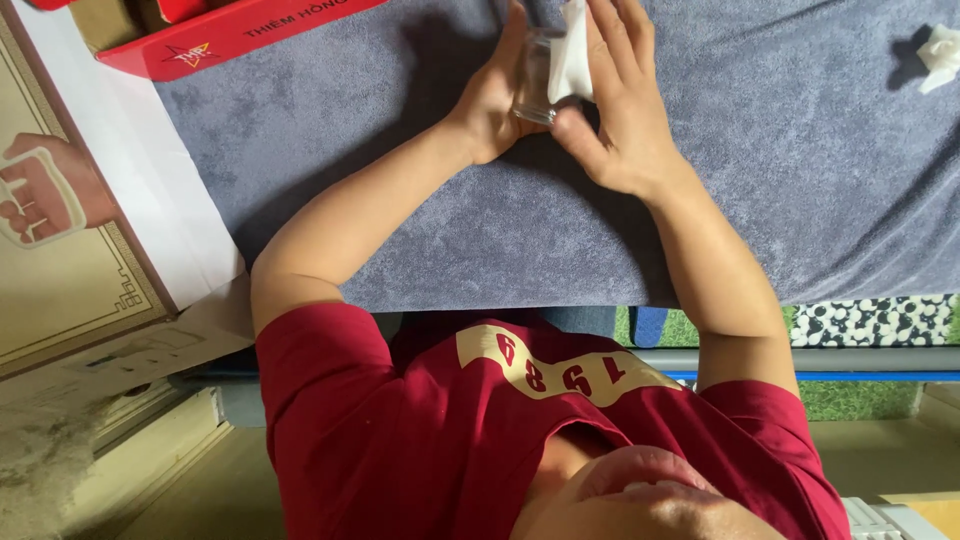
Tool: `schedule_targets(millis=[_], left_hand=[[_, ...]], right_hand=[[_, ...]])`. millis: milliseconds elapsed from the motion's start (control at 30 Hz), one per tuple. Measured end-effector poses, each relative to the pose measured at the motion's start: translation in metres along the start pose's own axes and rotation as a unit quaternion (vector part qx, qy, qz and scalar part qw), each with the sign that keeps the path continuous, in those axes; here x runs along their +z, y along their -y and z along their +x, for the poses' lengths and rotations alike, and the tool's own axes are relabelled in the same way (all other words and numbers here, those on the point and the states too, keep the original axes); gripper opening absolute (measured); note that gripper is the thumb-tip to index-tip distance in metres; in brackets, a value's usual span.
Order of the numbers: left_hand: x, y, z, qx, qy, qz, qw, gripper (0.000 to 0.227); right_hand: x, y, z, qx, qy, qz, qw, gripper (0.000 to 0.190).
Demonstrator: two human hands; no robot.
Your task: Cleaning glass cupping jars by wiping them thoroughly with a white cloth.
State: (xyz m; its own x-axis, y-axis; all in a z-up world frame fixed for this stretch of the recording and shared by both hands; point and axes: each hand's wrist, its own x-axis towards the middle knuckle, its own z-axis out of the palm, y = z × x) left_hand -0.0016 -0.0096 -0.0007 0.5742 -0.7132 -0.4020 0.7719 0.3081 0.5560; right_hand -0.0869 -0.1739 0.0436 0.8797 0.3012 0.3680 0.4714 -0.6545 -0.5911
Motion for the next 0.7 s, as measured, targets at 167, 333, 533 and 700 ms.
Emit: schedule_targets(millis=[167, 333, 533, 700], left_hand=[[0.000, 0.003, 0.002, 0.004, -0.044, 0.026, 0.999, 0.081], [-0.009, 0.006, 0.008, 0.012, 0.042, -0.023, 0.999, 0.077], [0.007, 0.001, 0.002, -0.029, -0.076, 0.055, 0.995, 0.070], [-0.003, 0.007, 0.008, -0.012, -0.053, 0.035, 0.998, 0.056]], right_hand=[[0.013, 0.004, -0.001, 0.058, -0.026, -0.013, 0.998, 0.055], [0.016, 0.017, -0.006, 0.005, 0.033, -0.091, 0.995, 0.056], [0.004, 0.016, 0.008, 0.072, -0.058, -0.069, 0.993, 0.052], [0.019, 0.016, 0.003, 0.049, -0.069, -0.147, 0.986, 0.050]])
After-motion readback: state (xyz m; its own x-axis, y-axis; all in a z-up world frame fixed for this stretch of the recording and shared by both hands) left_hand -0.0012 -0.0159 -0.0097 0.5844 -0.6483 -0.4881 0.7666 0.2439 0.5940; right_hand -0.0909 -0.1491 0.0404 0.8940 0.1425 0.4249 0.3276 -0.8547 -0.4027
